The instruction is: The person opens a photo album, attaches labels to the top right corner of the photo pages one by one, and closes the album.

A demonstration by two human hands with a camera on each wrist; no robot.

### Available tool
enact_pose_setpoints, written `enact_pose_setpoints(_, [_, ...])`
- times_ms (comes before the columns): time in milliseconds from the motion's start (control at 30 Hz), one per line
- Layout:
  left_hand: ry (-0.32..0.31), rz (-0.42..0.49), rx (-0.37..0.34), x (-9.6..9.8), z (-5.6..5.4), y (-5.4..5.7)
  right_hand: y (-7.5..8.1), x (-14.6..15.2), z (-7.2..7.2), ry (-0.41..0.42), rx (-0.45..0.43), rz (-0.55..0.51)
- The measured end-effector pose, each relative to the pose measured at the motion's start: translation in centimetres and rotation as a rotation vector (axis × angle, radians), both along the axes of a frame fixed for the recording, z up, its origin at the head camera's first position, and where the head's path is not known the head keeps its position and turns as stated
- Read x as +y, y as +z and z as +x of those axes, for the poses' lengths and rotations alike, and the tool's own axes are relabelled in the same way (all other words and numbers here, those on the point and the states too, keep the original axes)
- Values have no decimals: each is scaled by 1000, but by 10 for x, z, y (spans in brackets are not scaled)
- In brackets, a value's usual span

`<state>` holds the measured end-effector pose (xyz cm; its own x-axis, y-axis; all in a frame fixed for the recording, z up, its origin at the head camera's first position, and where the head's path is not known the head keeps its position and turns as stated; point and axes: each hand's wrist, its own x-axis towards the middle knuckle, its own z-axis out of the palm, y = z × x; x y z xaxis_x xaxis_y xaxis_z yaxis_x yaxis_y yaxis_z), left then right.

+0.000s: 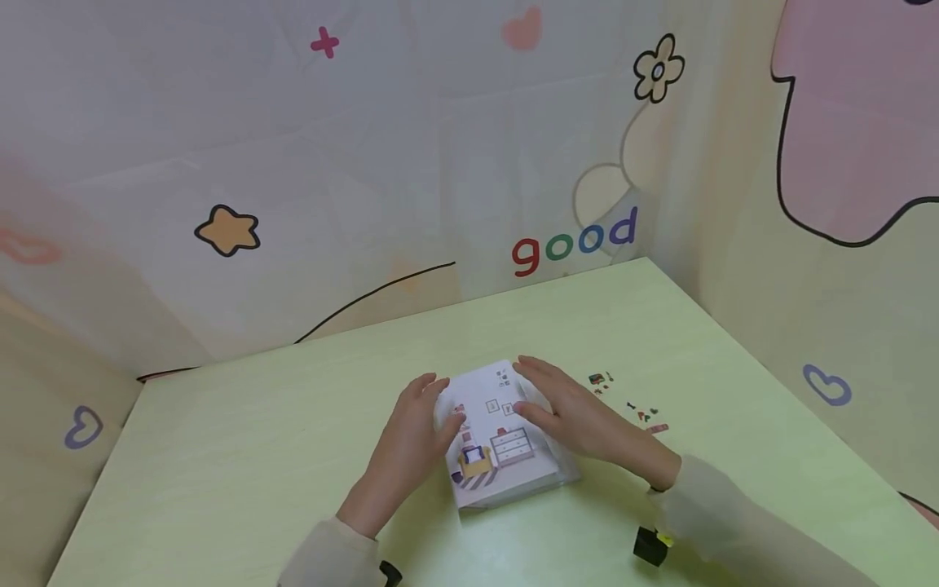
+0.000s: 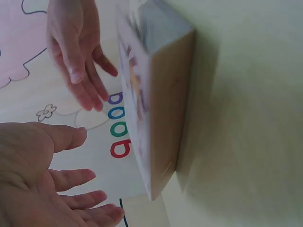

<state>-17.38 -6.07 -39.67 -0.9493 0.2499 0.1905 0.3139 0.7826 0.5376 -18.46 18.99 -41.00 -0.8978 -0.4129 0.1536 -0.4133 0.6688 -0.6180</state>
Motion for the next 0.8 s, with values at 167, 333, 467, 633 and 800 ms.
enact_pose_setpoints(167, [-46, -77, 29, -3, 20, -11, -4, -3, 7, 34, 14, 38])
enact_pose_setpoints(333, [-97, -121, 15, -2, 31, -21, -9, -7, 12, 57, 12, 89])
enact_pose_setpoints(467, [-136, -135, 24, 0, 34, -29, -14, -9, 13, 59, 10, 139])
enact_pose_setpoints(633, [-181, -132, 18, 1, 35, -34, -20, -9, 14, 71, 23, 169])
enact_pose_setpoints(800, [-212, -131, 6, 2, 33, -38, -26, -6, 15, 89, 40, 172])
